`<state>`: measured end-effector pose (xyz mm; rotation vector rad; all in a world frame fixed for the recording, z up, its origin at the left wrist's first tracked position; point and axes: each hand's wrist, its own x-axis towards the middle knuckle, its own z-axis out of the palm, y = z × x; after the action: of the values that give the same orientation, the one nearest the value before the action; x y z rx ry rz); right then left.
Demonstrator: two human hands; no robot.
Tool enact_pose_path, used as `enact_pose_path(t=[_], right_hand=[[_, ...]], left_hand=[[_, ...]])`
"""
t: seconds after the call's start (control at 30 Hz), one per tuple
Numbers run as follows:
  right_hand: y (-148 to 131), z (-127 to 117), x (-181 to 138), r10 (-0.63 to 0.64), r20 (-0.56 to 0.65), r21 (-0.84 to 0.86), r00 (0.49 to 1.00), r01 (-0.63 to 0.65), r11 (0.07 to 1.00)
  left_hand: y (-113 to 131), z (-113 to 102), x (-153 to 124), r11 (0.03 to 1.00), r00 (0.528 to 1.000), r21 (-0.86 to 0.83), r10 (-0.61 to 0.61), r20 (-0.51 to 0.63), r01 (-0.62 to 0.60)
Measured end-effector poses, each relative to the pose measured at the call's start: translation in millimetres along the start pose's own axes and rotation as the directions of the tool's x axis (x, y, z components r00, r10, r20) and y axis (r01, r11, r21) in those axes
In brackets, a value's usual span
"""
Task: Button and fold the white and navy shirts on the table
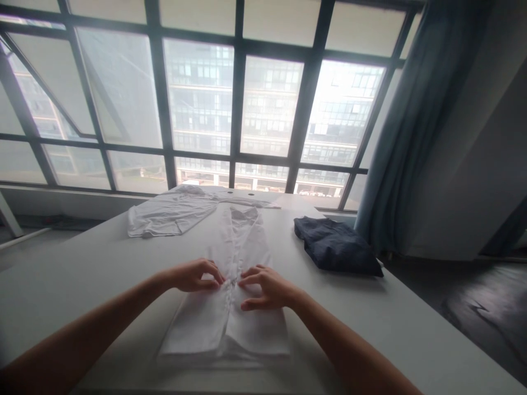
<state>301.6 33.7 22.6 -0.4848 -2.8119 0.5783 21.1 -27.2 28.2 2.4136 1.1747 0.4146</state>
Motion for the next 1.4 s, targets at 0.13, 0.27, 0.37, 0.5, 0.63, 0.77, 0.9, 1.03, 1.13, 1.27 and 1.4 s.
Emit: enact_pose_path(t=[0.13, 0.27, 0.37, 0.5, 0.63, 0.77, 0.9, 1.03, 1.13, 1.27, 1.4], right_hand=[[2.5, 7.3, 4.9, -0.012, -0.191, 0.061, 0.982, 0.024, 0.998], [20.3, 17.5, 8.6, 0.089, -0.17, -0.09, 0.981, -0.106, 0.99], [23.0, 21.8, 6.7, 0.127, -0.058, -0.102, 0.99, -0.133, 0.986], [9.3, 18.6, 2.4, 0.078, -0.055, -0.11, 0.995, -0.084, 0.99], [-6.4, 12.8, 1.7, -0.045, -0.057, 0.026, 0.997, 0.046, 0.999], [-2.4, 18.9, 7.9, -0.017, -0.236, 0.06, 0.972, 0.032, 0.998], [29.0, 23.7, 17.8, 0.045, -0.392, -0.095, 0.919, -0.089, 0.991], [74.5, 8.6, 35.9, 0.107, -0.376, -0.219, 0.92, -0.201, 0.955], [109.3, -15.6, 60.4, 0.2, -0.348, -0.334, 0.916, -0.321, 0.887], [148.6, -51.4, 98.3, 0.283, -0.284, -0.437, 0.916, -0.387, 0.812], [170.0, -75.7, 125.5, 0.345, -0.161, -0.555, 0.925, -0.374, 0.743]], left_hand=[[-17.3, 9.3, 1.7, 0.987, 0.982, 0.139, -0.048, -0.184, 0.074], [-23.6, 22.2, 6.1, 0.952, 0.99, 0.272, -0.132, -0.055, 0.142], [-20.1, 24.2, 5.6, 0.952, 0.991, 0.279, -0.134, 0.005, 0.127], [-9.3, 14.1, 1.9, 0.966, 0.998, 0.252, -0.048, -0.039, 0.056], [2.2, 4.7, 1.4, 0.986, 0.993, 0.16, 0.071, -0.096, -0.055], [13.9, 18.7, 7.0, 0.981, 0.984, 0.186, 0.084, -0.159, -0.053], [22.7, 38.7, 13.7, 0.947, 0.954, 0.277, 0.223, -0.199, -0.164], [22.7, 42.7, 14.8, 0.95, 0.971, 0.256, 0.213, -0.107, -0.18], [20.0, 41.7, 13.6, 0.957, 0.972, 0.235, 0.201, -0.122, -0.168], [18.6, 41.9, 13.8, 0.962, 0.971, 0.22, 0.193, -0.138, -0.16], [18.2, 40.9, 15.6, 0.965, 0.975, 0.215, 0.182, -0.124, -0.153]])
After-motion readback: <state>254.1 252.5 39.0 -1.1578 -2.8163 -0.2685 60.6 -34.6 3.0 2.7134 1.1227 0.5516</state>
